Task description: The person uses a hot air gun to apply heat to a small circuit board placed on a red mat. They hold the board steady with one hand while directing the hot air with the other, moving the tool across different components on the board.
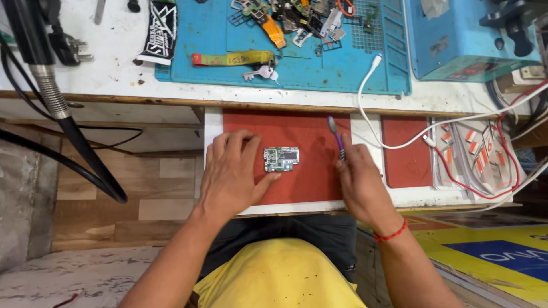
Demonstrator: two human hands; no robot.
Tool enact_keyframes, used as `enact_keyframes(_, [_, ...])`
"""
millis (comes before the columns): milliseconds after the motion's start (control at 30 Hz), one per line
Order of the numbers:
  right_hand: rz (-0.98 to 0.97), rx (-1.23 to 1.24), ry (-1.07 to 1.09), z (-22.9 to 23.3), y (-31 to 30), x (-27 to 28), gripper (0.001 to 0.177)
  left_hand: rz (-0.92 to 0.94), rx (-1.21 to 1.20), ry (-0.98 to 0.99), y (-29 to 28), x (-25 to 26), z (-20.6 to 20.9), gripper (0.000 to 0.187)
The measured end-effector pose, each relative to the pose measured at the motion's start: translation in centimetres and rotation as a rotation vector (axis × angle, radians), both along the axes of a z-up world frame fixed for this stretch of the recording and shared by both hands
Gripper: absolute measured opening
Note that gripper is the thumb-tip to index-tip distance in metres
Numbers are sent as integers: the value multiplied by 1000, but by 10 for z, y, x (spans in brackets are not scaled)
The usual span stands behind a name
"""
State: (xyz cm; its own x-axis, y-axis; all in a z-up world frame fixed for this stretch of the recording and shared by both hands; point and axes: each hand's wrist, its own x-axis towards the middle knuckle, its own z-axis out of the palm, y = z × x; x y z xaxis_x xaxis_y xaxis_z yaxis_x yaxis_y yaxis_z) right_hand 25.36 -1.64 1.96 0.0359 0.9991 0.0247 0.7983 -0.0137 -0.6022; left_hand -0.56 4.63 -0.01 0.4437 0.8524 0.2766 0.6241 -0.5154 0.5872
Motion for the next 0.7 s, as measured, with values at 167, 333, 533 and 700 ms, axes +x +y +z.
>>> enact_keyframes(167, [52,26,-56,-4,-8,-22,57,45,-38,89,-1,4,-1,55])
enact_keyframes(333, [189,-127,-167,-9,-18,-60,69,-6,-16,118,3,2,0,62])
enact_keyframes(533, [249,-155,-268,2,-10,-57,65,11,-35,66,3,0,-2,52])
enact_keyframes(700, [177,-126,-280,2,3,-48,65,-8,-49,14,4,-1,-8,50])
